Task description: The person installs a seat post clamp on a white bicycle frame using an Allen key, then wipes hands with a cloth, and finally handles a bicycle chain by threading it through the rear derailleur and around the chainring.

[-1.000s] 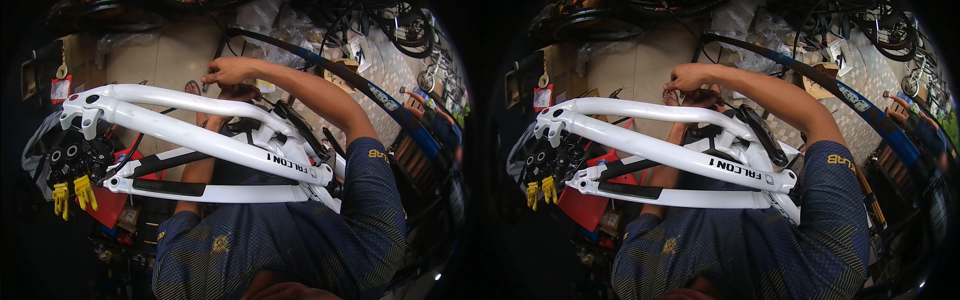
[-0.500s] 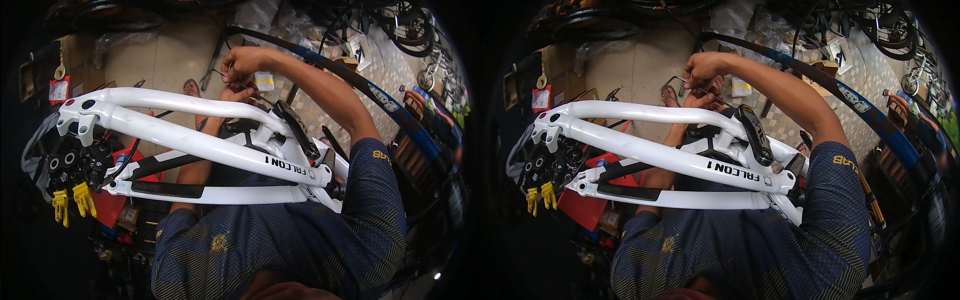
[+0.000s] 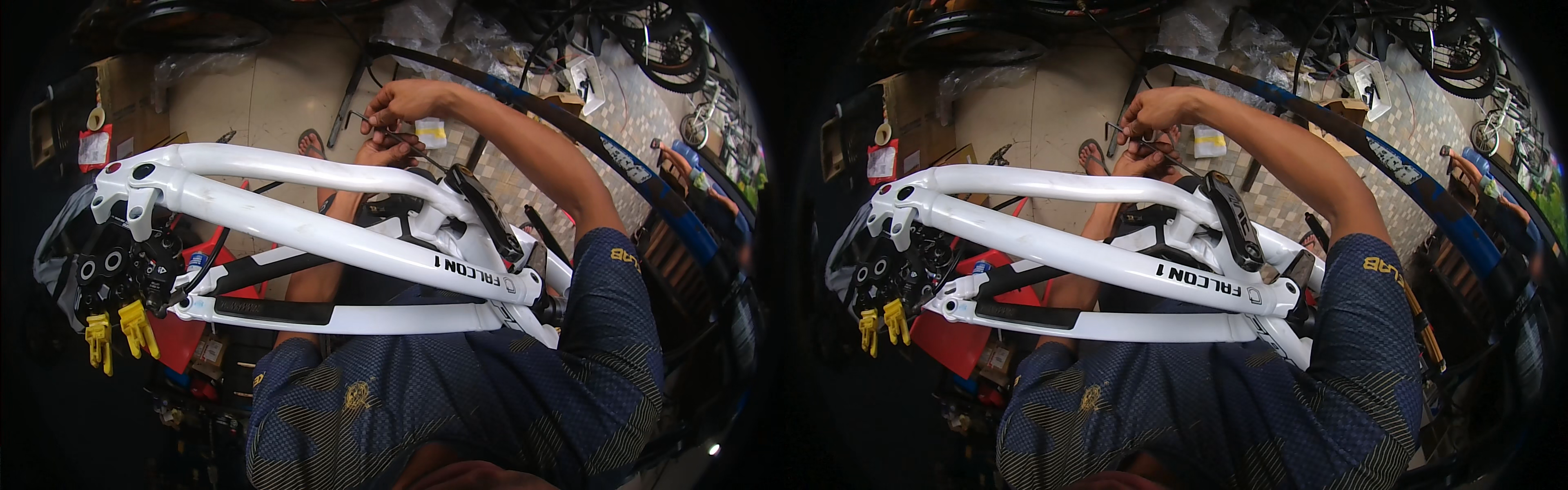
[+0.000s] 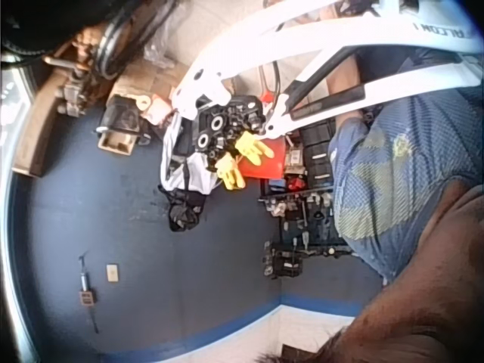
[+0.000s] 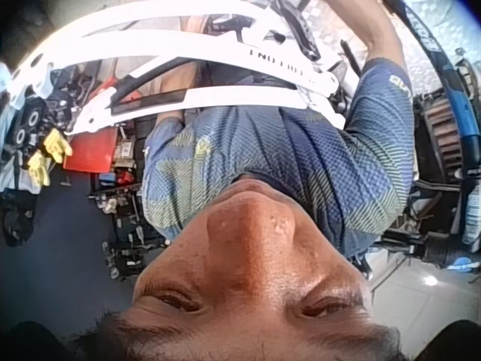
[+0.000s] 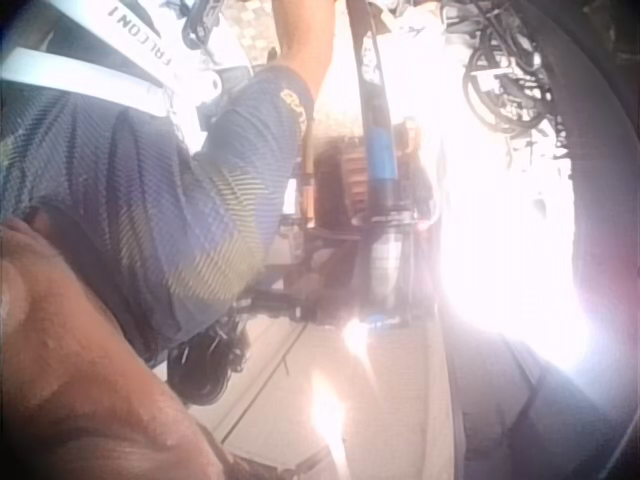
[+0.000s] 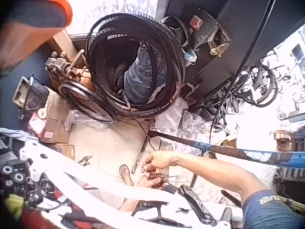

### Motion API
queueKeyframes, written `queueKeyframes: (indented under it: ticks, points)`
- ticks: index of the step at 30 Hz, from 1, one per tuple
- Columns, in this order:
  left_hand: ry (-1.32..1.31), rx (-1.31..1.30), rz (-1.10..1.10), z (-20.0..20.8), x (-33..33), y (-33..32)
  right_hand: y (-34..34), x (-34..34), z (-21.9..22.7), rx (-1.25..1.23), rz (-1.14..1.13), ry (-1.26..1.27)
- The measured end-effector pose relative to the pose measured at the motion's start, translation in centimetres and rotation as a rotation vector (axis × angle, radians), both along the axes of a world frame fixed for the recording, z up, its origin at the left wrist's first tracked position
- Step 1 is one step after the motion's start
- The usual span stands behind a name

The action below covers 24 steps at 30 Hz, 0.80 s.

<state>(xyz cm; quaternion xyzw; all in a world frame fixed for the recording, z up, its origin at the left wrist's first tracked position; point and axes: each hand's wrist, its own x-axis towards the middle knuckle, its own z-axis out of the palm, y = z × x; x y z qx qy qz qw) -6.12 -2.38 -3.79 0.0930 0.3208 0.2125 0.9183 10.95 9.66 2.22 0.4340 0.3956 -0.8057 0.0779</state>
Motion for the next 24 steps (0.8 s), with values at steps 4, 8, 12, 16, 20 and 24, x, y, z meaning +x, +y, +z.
queueKeyframes:
  ticks: [4,8,12,16,20,24]
  points:
    - [-0.131,-0.168,0.059,1.3,0.0,0.1,-0.3,-0.1,-0.5,0.09,0.036,-0.071]
    - [-0.162,-0.126,0.078,1.7,0.1,0.2,-0.2,-0.6,0.4,0.114,0.045,-0.154]
    - [0.073,0.024,0.017,0.8,0.6,0.2,-1.0,-0.5,-0.9,0.24,0.045,-0.208]
    - [0.102,-0.095,-0.027,0.3,0.3,0.7,-1.8,-0.1,-2.0,0.189,-0.045,-0.13]
    - [0.019,0.015,0.142,1.6,0.9,0.2,-0.9,0.6,-0.8,0.007,-0.103,-0.021]
    - [-0.193,-0.103,0.125,1.4,0.8,0.5,-0.2,0.5,0.9,0.148,-0.064,-0.104]
